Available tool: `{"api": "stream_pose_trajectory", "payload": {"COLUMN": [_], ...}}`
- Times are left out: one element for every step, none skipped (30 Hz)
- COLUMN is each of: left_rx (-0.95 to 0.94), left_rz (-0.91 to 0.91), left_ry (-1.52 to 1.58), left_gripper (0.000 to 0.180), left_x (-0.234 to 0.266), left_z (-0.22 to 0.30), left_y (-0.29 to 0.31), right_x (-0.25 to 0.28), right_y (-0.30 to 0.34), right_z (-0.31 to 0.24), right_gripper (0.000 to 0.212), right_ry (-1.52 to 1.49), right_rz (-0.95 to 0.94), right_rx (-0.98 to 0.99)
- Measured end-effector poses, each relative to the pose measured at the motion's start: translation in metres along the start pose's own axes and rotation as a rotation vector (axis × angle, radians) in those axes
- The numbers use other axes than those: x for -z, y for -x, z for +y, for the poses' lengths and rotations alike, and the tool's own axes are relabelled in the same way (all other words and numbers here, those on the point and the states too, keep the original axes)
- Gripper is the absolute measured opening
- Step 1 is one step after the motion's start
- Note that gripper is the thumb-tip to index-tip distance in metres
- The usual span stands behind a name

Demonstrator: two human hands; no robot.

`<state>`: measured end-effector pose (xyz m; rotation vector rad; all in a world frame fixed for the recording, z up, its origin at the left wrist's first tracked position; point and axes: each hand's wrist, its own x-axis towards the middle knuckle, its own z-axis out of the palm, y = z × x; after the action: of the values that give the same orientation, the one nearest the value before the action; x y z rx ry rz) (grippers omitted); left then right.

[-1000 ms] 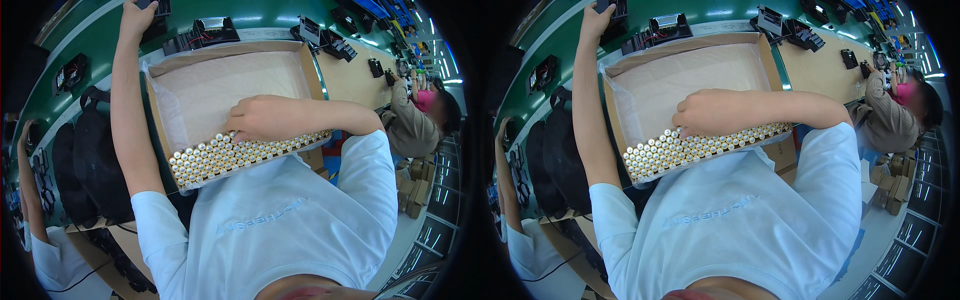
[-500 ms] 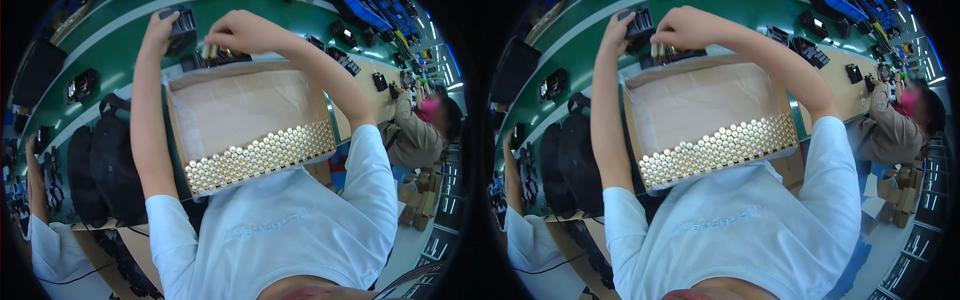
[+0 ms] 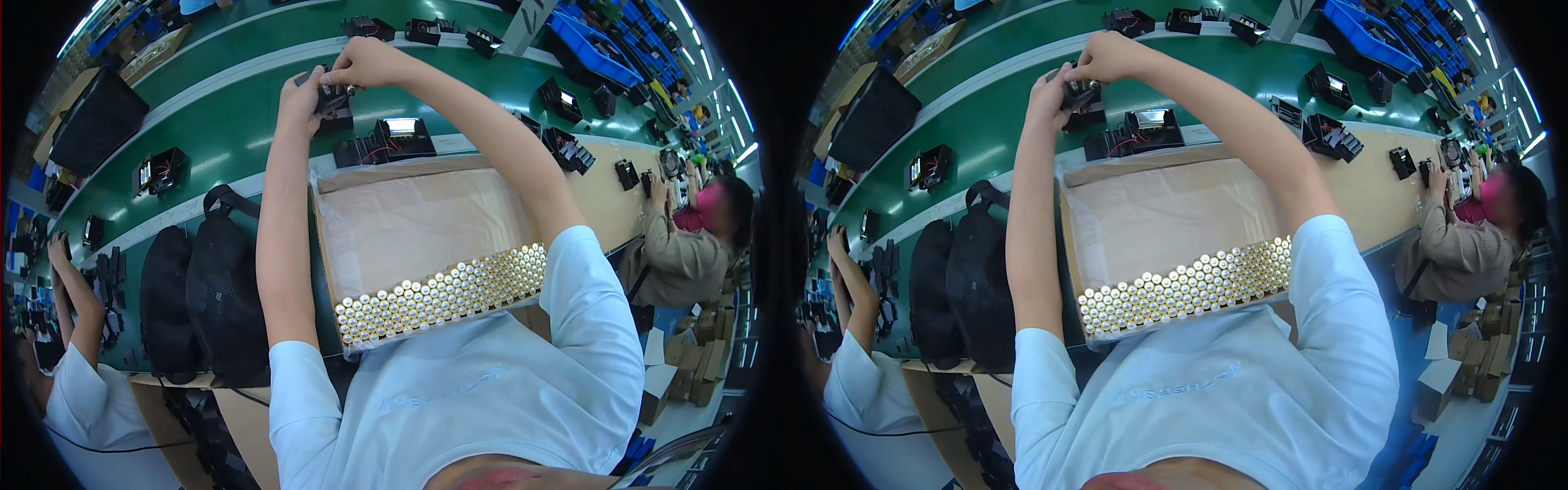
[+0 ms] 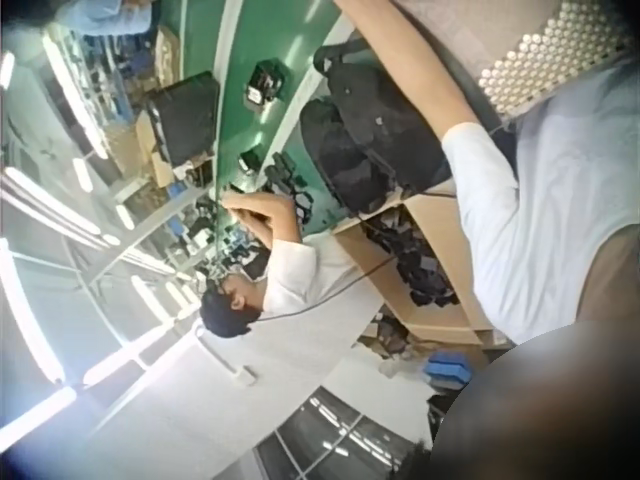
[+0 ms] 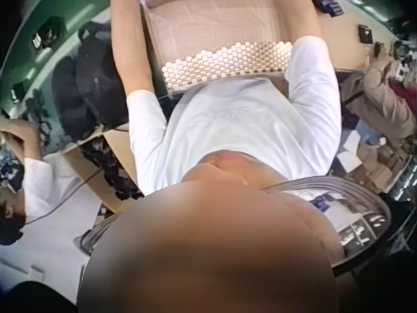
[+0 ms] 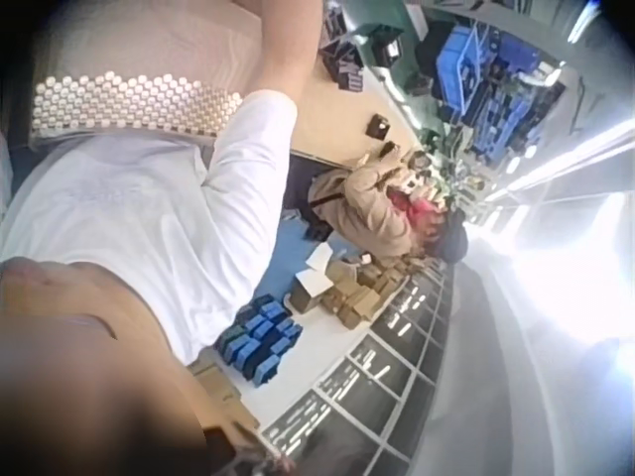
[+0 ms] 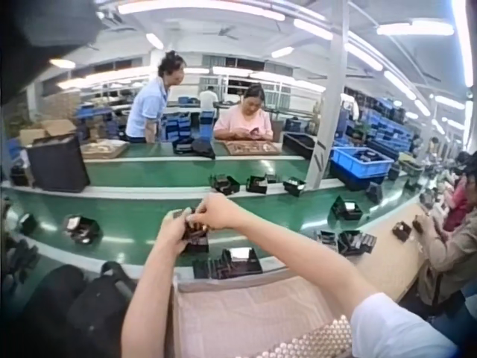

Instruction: Pick small electronic parts from a container and organize them into a grid tray.

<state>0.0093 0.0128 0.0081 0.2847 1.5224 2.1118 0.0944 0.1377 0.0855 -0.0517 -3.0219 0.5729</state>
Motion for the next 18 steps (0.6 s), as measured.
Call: {"api": "stream_pose_trajectory", "payload": {"left_rx": [-0.023, -0.046, -0.067, -0.089, -0.088, -0.063, -0.039, -0.015, 0.009, 0.005, 0.015, 0.024, 0.033, 0.041, 0.034, 0.012, -0.007, -0.025], "left_rz": [0.031, 0.058, 0.087, 0.115, 0.117, 0.093, 0.068, 0.043, 0.017, 0.017, -0.003, -0.023, -0.042, -0.061, -0.062, -0.077, -0.093, -0.109], "left_ry": [0.037, 0.074, 0.111, 0.148, 0.151, 0.172, 0.194, 0.215, 0.235, 0.235, 0.231, 0.226, 0.221, 0.216, 0.215, 0.159, 0.103, 0.046], "left_gripper": [0.039, 0.04, 0.041, 0.042, 0.042, 0.043, 0.045, 0.047, 0.049, 0.049, 0.05, 0.052, 0.054, 0.056, 0.056, 0.058, 0.061, 0.064], "left_x": [0.003, 0.003, 0.005, 0.007, 0.006, 0.006, 0.006, 0.006, 0.006, 0.005, 0.005, 0.004, 0.004, 0.003, 0.001, -0.002, -0.005, -0.008], "left_z": [-0.004, -0.006, -0.009, -0.011, -0.01, -0.009, -0.008, -0.007, -0.005, -0.002, 0.0, 0.002, 0.004, 0.006, 0.008, 0.01, 0.01, 0.01], "left_y": [-0.004, -0.007, -0.01, -0.013, -0.013, -0.013, -0.014, -0.014, -0.013, -0.012, -0.011, -0.008, -0.005, -0.003, 0.002, 0.007, 0.013, 0.017], "right_x": [-0.005, -0.01, -0.015, -0.019, -0.021, -0.023, -0.025, -0.026, -0.026, -0.024, -0.021, -0.019, -0.016, -0.014, -0.012, -0.011, -0.012, -0.014], "right_y": [0.004, 0.01, 0.015, 0.017, 0.017, 0.017, 0.017, 0.016, 0.015, 0.014, 0.013, 0.012, 0.01, 0.006, 0.003, -0.003, -0.009, -0.014], "right_z": [0.0, 0.001, 0.002, 0.004, 0.007, 0.009, 0.011, 0.014, 0.016, 0.018, 0.019, 0.021, 0.022, 0.022, 0.023, 0.025, 0.027, 0.029], "right_gripper": [0.036, 0.034, 0.032, 0.03, 0.03, 0.028, 0.026, 0.024, 0.023, 0.023, 0.023, 0.024, 0.025, 0.026, 0.026, 0.026, 0.027, 0.027], "right_ry": [0.014, 0.028, 0.041, 0.052, 0.053, 0.111, 0.169, 0.227, 0.285, 0.287, 0.199, 0.111, 0.023, -0.065, -0.063, -0.042, -0.022, -0.002], "right_rz": [0.096, 0.194, 0.29, 0.386, 0.383, 0.401, 0.419, 0.437, 0.457, 0.459, 0.45, 0.441, 0.43, 0.419, 0.423, 0.434, 0.445, 0.456], "right_rx": [0.105, 0.207, 0.31, 0.413, 0.415, 0.411, 0.408, 0.405, 0.402, 0.405, 0.363, 0.323, 0.283, 0.244, 0.249, 0.243, 0.233, 0.223]}}
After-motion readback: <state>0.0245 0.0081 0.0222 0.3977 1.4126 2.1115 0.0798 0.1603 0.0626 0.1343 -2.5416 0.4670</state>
